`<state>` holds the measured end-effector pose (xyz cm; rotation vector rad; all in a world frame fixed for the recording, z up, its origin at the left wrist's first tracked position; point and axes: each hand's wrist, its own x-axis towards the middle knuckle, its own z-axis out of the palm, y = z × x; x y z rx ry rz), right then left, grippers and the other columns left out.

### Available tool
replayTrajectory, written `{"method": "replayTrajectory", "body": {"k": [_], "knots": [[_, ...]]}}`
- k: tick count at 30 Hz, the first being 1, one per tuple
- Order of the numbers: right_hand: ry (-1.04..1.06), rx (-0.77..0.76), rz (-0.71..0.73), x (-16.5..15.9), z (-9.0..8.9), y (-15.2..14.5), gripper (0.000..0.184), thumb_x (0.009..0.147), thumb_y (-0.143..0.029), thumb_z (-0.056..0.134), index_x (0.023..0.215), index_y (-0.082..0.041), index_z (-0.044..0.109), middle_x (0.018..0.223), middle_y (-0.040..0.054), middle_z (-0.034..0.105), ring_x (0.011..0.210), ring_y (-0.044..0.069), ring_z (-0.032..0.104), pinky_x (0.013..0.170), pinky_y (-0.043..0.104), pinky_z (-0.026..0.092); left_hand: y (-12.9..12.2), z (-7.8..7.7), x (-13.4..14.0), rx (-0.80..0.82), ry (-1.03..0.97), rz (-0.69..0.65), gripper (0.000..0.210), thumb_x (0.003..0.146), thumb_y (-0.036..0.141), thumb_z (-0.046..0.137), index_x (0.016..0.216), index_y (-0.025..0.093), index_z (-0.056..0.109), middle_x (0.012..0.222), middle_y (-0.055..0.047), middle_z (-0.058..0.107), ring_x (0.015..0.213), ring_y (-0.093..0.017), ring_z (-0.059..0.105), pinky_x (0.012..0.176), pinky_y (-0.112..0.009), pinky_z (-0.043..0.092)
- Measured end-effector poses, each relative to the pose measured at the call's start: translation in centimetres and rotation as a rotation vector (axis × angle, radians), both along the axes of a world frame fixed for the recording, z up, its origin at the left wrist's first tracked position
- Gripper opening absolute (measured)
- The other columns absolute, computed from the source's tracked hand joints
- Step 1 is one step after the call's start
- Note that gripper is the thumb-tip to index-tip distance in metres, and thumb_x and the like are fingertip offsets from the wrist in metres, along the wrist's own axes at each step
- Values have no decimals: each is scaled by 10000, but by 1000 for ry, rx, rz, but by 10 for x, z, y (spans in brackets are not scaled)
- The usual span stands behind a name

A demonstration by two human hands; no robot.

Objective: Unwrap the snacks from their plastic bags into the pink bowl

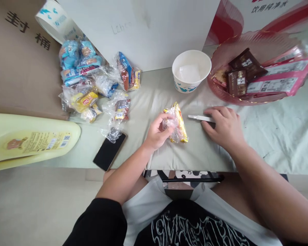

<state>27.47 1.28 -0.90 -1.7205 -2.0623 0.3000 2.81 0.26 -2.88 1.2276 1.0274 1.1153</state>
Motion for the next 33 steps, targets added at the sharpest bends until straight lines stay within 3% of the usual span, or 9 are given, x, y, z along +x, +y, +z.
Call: {"method": "replayTrajectory", "body": {"k": [3, 5, 8, 10, 12, 18, 23, 28, 33], "knots": [[99, -2, -8, 0, 2, 1, 152, 923, -370, 586, 959, -231, 635, 971, 107, 699, 927, 296, 631, 828, 468, 481, 2, 0, 1, 111, 56, 80, 315, 871, 506, 717, 1042, 251, 650, 1021, -22, 630, 928, -156, 626, 835, -298, 515], [359, -42, 17, -9, 7, -3, 179, 952, -411, 570, 977, -236, 596, 890, 71, 690, 779, 225, 629, 721, 389, 498, 3, 2, 2, 173, 104, 123, 297, 885, 503, 705, 1022, 244, 659, 990, -21, 626, 928, -152, 619, 826, -283, 502], [872, -272, 230, -30, 15, -15, 248, 1020, -493, 476, 1019, -249, 522, 867, 31, 696, 626, 154, 632, 576, 305, 487, 3, 3, 5, 213, 171, 166, 288, 895, 499, 698, 982, 232, 634, 933, -10, 606, 835, -132, 601, 728, -252, 480], [1034, -435, 391, -44, 16, -21, 282, 1034, -523, 450, 1043, -247, 509, 924, 44, 714, 664, 149, 682, 566, 285, 494, 1, 3, 7, 219, 168, 173, 299, 884, 494, 715, 971, 239, 584, 893, 9, 583, 759, -113, 577, 673, -235, 465], [1039, -512, 431, -52, 13, -23, 300, 1033, -526, 462, 1066, -235, 524, 959, 64, 722, 745, 158, 717, 604, 283, 513, -2, 3, 9, 187, 120, 171, 353, 867, 486, 738, 1020, 261, 513, 893, 28, 566, 719, -95, 574, 658, -224, 470], [985, -534, 312, -50, 7, -19, 364, 1013, -576, 471, 1073, -223, 535, 950, 66, 734, 737, 159, 708, 653, 301, 523, -4, 4, 10, 19, 26, 177, 550, 811, 521, 779, 1109, 296, 374, 975, 33, 576, 755, -94, 641, 676, -220, 517], [986, -504, 214, -52, 15, -18, 388, 956, -586, 535, 982, -200, 562, 746, 11, 661, 508, 103, 534, 508, 261, 431, -1, 4, 10, 0, 6, 216, 632, 759, 539, 820, 1171, 282, 416, 977, 9, 646, 817, -125, 687, 746, -245, 562], [892, -687, 188, -54, 28, -17, 349, 912, -504, 542, 748, -197, 560, 598, -16, 591, 455, 89, 496, 478, 244, 395, -1, 6, 11, 14, 59, 199, 601, 733, 530, 845, 1145, 243, 514, 1036, -44, 699, 911, -170, 723, 800, -278, 590], [806, -822, 136, -51, 32, -17, 384, 897, -483, 526, 630, -208, 520, 530, -18, 557, 454, 99, 528, 471, 237, 405, -2, 7, 13, 40, 114, 272, 597, 727, 517, 854, 1150, 234, 542, 1038, -54, 708, 905, -181, 730, 764, -274, 589]]}}
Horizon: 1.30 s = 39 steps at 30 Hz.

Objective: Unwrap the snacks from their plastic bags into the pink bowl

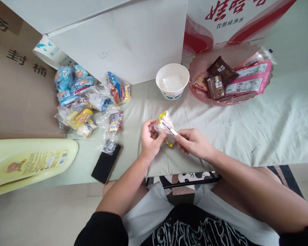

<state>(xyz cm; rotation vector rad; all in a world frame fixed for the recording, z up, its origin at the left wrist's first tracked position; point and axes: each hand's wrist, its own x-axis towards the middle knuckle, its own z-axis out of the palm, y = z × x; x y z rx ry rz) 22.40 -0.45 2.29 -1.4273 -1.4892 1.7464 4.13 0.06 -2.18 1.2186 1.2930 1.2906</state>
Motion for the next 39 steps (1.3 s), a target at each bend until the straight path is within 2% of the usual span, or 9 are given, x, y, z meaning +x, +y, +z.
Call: {"method": "replayTrajectory", "body": {"k": [9, 13, 17, 19, 22, 27, 32, 36, 39], "knots": [[-99, -63, 193, 7, 2, 0, 378, 921, -461, 488, 639, -211, 505, 579, 1, 607, 519, 126, 582, 548, 267, 433, 28, 10, -28, 110, -245, 260, 623, 684, 414, 914, 1168, 287, 543, 1133, -22, 653, 975, -136, 659, 888, -268, 538], [-373, 247, 75, 26, -1, 9, 370, 925, -479, 447, 730, -204, 600, 644, 32, 626, 594, 173, 588, 588, 312, 423, 27, 7, -32, 69, -178, 259, 601, 711, 453, 887, 1170, 278, 541, 1110, -25, 623, 922, -126, 631, 800, -242, 524], [-715, 614, -158, 50, -18, 21, 327, 893, -324, 492, 1090, -189, 715, 1023, 121, 702, 851, 266, 664, 728, 392, 497, 11, 1, -27, 50, 32, 35, 545, 759, 549, 811, 1135, 240, 565, 1039, -35, 618, 870, -152, 630, 771, -272, 531], [-790, 723, -207, 58, -26, 24, 373, 883, -255, 503, 1192, -186, 699, 1102, 149, 686, 960, 313, 666, 815, 455, 525, 4, 0, -29, 89, 186, -70, 525, 825, 616, 706, 1164, 237, 573, 1048, -50, 595, 881, -168, 616, 764, -293, 532], [-734, 884, -238, 57, -29, 22, 353, 889, -230, 537, 1210, -197, 681, 1098, 164, 674, 1028, 346, 654, 900, 526, 533, 2, -1, -36, 235, 379, -4, 534, 871, 652, 605, 1190, 226, 576, 1156, -91, 547, 1052, -226, 590, 845, -345, 537], [-244, 994, 126, 23, -19, 2, 448, 903, -241, 552, 1351, -224, 545, 1278, 135, 646, 1182, 297, 620, 987, 480, 525, 12, -4, -40, 339, 499, -74, 547, 872, 514, 666, 1308, 223, 509, 1337, -133, 563, 1280, -277, 556, 1064, -441, 482], [-210, 1029, 358, 11, -25, -4, 385, 890, -170, 520, 1268, -185, 595, 1079, 111, 702, 1040, 275, 630, 905, 467, 509, 18, -1, -37, 186, 408, -59, 406, 851, 371, 706, 1209, 230, 574, 1015, -43, 703, 829, -158, 678, 780, -302, 557], [-269, 1065, 180, 29, -25, 5, 152, 855, -131, 533, 917, -227, 632, 883, 60, 665, 827, 223, 622, 743, 381, 501, 24, 1, -44, 120, 283, 148, 204, 816, 302, 702, 983, 208, 633, 817, -2, 659, 709, -131, 631, 660, -243, 516], [-368, 986, -160, 44, -19, 8, 201, 822, -135, 537, 978, -247, 597, 938, 74, 656, 895, 252, 639, 801, 413, 520, 29, -8, -50, 89, 195, 271, 208, 783, 264, 685, 970, 219, 606, 819, 5, 626, 738, -135, 624, 675, -241, 515]]}}
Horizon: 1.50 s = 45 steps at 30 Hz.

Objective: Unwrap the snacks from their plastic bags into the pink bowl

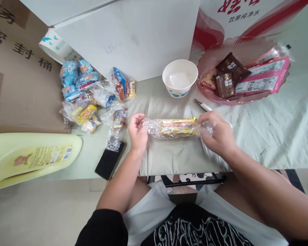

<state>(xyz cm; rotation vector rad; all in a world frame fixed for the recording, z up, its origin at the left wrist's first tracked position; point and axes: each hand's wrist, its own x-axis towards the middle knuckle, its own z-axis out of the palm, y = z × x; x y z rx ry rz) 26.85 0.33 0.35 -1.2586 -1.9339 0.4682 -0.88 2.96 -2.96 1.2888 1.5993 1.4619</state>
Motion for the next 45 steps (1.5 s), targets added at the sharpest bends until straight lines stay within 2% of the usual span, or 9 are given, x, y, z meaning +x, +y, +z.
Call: {"method": "replayTrajectory", "body": {"k": [3, 10, 14, 18, 25, 33, 38, 41, 45], "knots": [[102, 0, -181, 8, 6, 0, 371, 810, -177, 509, 1168, -265, 555, 1081, 113, 646, 1056, 318, 632, 930, 504, 510, 2, -8, -5, -23, -55, 44, 258, 815, 274, 636, 1057, 249, 552, 895, -5, 612, 804, -144, 630, 712, -254, 525], [-133, 42, 168, 3, 0, 4, 500, 858, -289, 597, 1348, -256, 510, 1383, 141, 594, 1304, 363, 550, 1070, 568, 454, -6, 8, -3, 188, 448, -385, 440, 737, 250, 688, 1165, 250, 588, 1371, -102, 566, 1312, -307, 532, 1081, -509, 469], [-156, 42, 137, 2, -3, 6, 393, 905, -351, 598, 1288, -262, 581, 1282, 127, 645, 1272, 352, 569, 1068, 560, 450, -7, 13, 2, 163, 580, -370, 57, 830, 280, 659, 837, 227, 638, 1211, -82, 642, 1207, -276, 592, 1072, -489, 475], [-88, 190, 186, -1, 4, 0, 305, 898, -374, 628, 1183, -266, 627, 1157, 97, 668, 1158, 314, 616, 999, 503, 465, -5, 14, -3, 171, 488, -255, 121, 905, 321, 588, 850, 222, 630, 1031, -71, 658, 1035, -236, 643, 961, -423, 524], [-276, -14, 303, 1, -4, 4, 290, 913, -209, 555, 1170, -251, 682, 1151, 90, 728, 1113, 295, 643, 931, 482, 471, -4, 15, -21, 181, 670, -560, 434, 703, 215, 573, 1116, 253, 698, 1377, -109, 550, 1301, -338, 513, 1091, -546, 454], [-141, 14, 194, 5, 3, 6, 203, 903, -138, 506, 918, -235, 684, 899, 68, 747, 860, 233, 698, 788, 396, 551, -1, 11, -13, 219, 597, -328, 118, 894, 302, 586, 834, 228, 655, 989, -67, 663, 990, -232, 654, 927, -404, 546], [-154, -35, 293, 4, 2, 4, 297, 886, -77, 427, 947, -223, 679, 891, 59, 744, 813, 209, 701, 732, 351, 563, -2, 3, -15, 334, 626, -376, 352, 812, 301, 729, 1150, 248, 646, 1349, -123, 546, 1280, -293, 547, 1059, -502, 490], [-139, -38, 284, 4, 4, 5, 309, 896, -73, 415, 934, -230, 679, 874, 56, 736, 811, 206, 699, 727, 344, 560, -3, 6, -13, 268, 703, -494, 158, 842, 315, 701, 977, 237, 725, 1418, -115, 508, 1401, -328, 457, 1117, -537, 450], [-81, 16, 192, 5, 8, 6, 316, 913, -57, 399, 916, -224, 667, 844, 54, 716, 779, 188, 692, 699, 321, 557, -5, 15, -11, 233, 572, -497, 233, 943, 321, 569, 763, 218, 675, 1043, -77, 688, 1118, -248, 652, 1001, -434, 539]]}}
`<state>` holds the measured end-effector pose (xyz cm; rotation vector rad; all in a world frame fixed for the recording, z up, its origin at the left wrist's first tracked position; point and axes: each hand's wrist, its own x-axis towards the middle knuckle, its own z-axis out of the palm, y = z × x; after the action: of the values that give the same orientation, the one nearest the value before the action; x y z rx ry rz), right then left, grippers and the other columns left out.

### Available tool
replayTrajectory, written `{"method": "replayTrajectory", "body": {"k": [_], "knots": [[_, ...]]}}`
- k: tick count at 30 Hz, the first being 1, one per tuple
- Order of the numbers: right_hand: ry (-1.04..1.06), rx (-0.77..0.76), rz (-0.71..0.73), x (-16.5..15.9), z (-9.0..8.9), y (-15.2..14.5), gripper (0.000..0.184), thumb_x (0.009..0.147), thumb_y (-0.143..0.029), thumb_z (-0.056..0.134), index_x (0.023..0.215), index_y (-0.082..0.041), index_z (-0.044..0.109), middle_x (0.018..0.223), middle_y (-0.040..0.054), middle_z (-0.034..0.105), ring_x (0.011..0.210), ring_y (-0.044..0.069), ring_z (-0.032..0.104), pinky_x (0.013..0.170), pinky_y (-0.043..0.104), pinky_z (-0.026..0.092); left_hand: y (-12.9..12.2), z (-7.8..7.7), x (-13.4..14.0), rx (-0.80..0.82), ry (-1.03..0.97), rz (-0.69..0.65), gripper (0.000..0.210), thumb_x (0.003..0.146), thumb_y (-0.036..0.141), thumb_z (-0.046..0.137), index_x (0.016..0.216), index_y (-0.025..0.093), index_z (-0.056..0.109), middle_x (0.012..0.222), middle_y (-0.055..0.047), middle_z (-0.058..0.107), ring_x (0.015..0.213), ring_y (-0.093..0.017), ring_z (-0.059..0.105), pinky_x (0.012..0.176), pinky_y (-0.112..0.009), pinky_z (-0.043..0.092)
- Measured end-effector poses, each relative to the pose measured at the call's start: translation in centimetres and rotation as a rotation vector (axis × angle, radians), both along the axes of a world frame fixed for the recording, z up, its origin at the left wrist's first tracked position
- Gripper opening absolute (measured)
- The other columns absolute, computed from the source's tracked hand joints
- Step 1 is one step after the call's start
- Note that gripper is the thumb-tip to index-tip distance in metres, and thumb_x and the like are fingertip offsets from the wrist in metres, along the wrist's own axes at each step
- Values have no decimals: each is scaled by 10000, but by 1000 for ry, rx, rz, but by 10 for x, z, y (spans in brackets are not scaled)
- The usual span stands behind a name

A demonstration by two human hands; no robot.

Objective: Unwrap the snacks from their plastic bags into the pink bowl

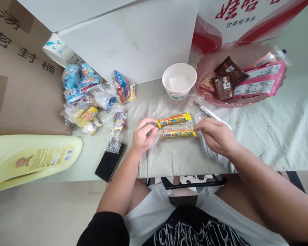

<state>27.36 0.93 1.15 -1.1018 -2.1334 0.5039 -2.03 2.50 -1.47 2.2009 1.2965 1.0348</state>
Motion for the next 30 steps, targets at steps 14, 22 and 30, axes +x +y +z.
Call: {"method": "replayTrajectory", "body": {"k": [14, 22, 30], "knots": [[-1, -207, 104, 2, 7, -5, 211, 926, -183, 462, 998, -193, 660, 640, -20, 692, 532, 124, 634, 551, 240, 470, 1, 0, 6, -105, 154, -87, 195, 974, 330, 553, 974, 211, 708, 1140, -87, 740, 1033, -216, 697, 963, -391, 519], [-110, -137, 96, -3, 1, -5, 305, 1010, -306, 442, 953, -177, 712, 657, 9, 687, 512, 110, 582, 523, 246, 394, -6, 5, 10, -293, -68, -60, 263, 1027, 376, 462, 905, 206, 620, 787, -32, 724, 722, -155, 667, 686, -276, 489], [-383, -83, 119, -21, -6, -15, 403, 871, -161, 525, 1232, -222, 693, 1168, 107, 665, 793, 187, 613, 621, 301, 422, -7, 1, 15, -351, -431, 76, 356, 995, 519, 519, 901, 198, 644, 793, -30, 673, 664, -125, 598, 668, -257, 463]]}}
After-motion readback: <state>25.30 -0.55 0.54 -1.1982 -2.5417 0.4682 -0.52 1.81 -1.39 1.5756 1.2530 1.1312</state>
